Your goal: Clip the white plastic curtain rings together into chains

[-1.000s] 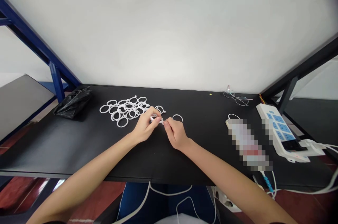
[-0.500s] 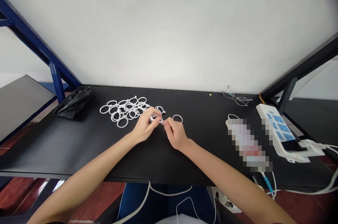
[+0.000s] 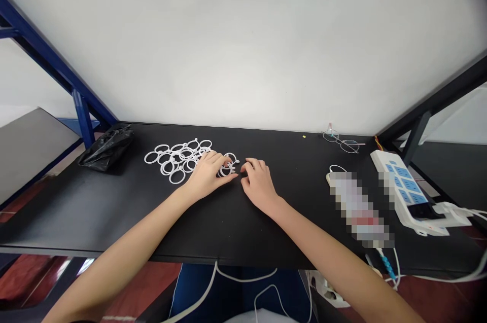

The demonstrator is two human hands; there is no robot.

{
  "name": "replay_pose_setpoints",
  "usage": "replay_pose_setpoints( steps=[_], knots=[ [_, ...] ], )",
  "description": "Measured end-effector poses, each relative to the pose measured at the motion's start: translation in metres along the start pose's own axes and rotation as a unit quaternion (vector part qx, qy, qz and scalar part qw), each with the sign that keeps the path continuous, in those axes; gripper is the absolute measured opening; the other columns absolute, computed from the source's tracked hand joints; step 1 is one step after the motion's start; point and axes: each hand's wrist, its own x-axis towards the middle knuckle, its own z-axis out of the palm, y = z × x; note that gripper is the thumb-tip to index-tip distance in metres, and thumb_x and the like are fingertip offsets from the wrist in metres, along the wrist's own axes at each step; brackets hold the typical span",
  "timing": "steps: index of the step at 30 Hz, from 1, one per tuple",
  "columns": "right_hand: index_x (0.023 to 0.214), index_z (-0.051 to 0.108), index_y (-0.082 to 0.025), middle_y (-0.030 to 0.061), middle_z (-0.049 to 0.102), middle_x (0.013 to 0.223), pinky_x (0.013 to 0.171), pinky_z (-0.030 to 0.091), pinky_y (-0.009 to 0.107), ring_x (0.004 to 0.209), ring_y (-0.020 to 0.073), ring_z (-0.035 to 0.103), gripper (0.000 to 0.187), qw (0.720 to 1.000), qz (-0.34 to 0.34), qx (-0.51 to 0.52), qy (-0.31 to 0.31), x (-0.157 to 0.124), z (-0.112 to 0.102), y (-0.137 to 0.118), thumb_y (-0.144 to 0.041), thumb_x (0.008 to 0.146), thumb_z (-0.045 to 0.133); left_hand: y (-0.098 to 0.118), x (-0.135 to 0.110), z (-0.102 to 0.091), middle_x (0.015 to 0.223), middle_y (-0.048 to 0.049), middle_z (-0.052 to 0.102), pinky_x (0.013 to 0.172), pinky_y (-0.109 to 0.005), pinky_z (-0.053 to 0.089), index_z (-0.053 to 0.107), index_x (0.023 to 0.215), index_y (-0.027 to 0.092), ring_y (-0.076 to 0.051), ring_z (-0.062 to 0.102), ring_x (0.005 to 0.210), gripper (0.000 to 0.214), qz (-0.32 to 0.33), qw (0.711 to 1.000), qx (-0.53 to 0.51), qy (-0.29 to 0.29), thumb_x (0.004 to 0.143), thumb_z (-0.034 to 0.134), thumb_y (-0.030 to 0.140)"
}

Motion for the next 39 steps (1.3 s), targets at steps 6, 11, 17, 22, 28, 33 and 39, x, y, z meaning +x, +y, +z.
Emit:
replay_pose_setpoints(
  steps=[6,11,17,22,28,33,39],
  knots=[
    [0.089,0.058,-0.019,0.0105,0.058,0.121,0.094,0.045,0.044,0.106,0.0266,0.053,0.034,0.996,-0.025,0.09,-0.009,0.0008,0.0032,0.0024,0.006,0.072,0.043,-0.0005,-0.0004,0.0033,0.093,-0.005,0.062,0.083,-0.038,0.044,0.056,0.105,0.019,-0.022,0.054,0.088,0.02,0.005,0.998,0.006,-0.062,0.093,0.056,0.035],
    [0.084,0.057,-0.019,0.0082,0.062,0.109,0.089,0.048,0.04,0.097,0.0241,0.055,0.038,0.987,-0.052,0.155,-0.009,0.0037,0.003,0.0042,0.01,0.068,0.039,-0.0009,-0.0011,0.0048,0.105,-0.0075,0.06,0.088,-0.04,0.045,0.055,0.112,0.019,-0.023,0.055,0.095,0.024,0.003,0.999,0.003,-0.05,0.092,0.057,0.032],
    [0.078,0.056,-0.021,0.0048,0.065,0.096,0.082,0.048,0.037,0.088,0.0225,0.058,0.038,0.98,-0.061,0.187,0.008,0.0031,0.0057,0.0033,0.01,0.065,0.038,-0.0034,-0.0021,0.0062,0.117,-0.0107,0.057,0.094,-0.044,0.046,0.053,0.122,0.02,-0.026,0.056,0.107,0.031,0.009,0.999,0.001,-0.039,0.092,0.055,0.027],
    [0.08,0.058,-0.021,0.0041,0.065,0.095,0.079,0.049,0.035,0.089,0.0217,0.059,0.042,0.97,-0.064,0.226,0.059,0.0028,0.0071,0.003,0.01,0.063,0.037,-0.0044,-0.0021,0.0072,0.118,-0.0111,0.057,0.095,-0.044,0.047,0.055,0.12,0.019,-0.026,0.056,0.108,0.029,0.007,0.999,0.005,-0.043,0.092,0.055,0.028],
    [0.079,0.058,-0.021,0.0049,0.065,0.093,0.076,0.049,0.034,0.089,0.0224,0.058,0.039,0.975,-0.052,0.208,0.055,0.0026,0.0055,0.0047,0.01,0.067,0.038,-0.0043,-0.0027,0.0073,0.118,-0.0106,0.058,0.095,-0.044,0.046,0.055,0.12,0.02,-0.026,0.056,0.108,0.031,0.001,0.999,0.011,-0.046,0.092,0.057,0.032],
    [0.079,0.058,-0.021,0.0059,0.066,0.094,0.077,0.05,0.035,0.088,0.0221,0.059,0.034,0.975,-0.038,0.206,0.071,0.0028,0.0056,0.0063,0.008,0.075,0.039,-0.0042,-0.0035,0.0074,0.119,-0.0103,0.058,0.095,-0.045,0.046,0.055,0.119,0.02,-0.026,0.055,0.108,0.032,-0.004,0.998,0.011,-0.054,0.091,0.058,0.034],
    [0.082,0.059,-0.021,0.0065,0.066,0.097,0.077,0.052,0.034,0.087,0.0202,0.062,0.031,0.965,-0.046,0.219,0.135,0.004,0.0031,0.0047,0.003,0.083,0.039,-0.0028,-0.003,0.0062,0.119,-0.0105,0.057,0.095,-0.045,0.045,0.055,0.12,0.021,-0.027,0.054,0.108,0.035,-0.003,0.998,0.006,-0.063,0.09,0.06,0.039]
  ],
)
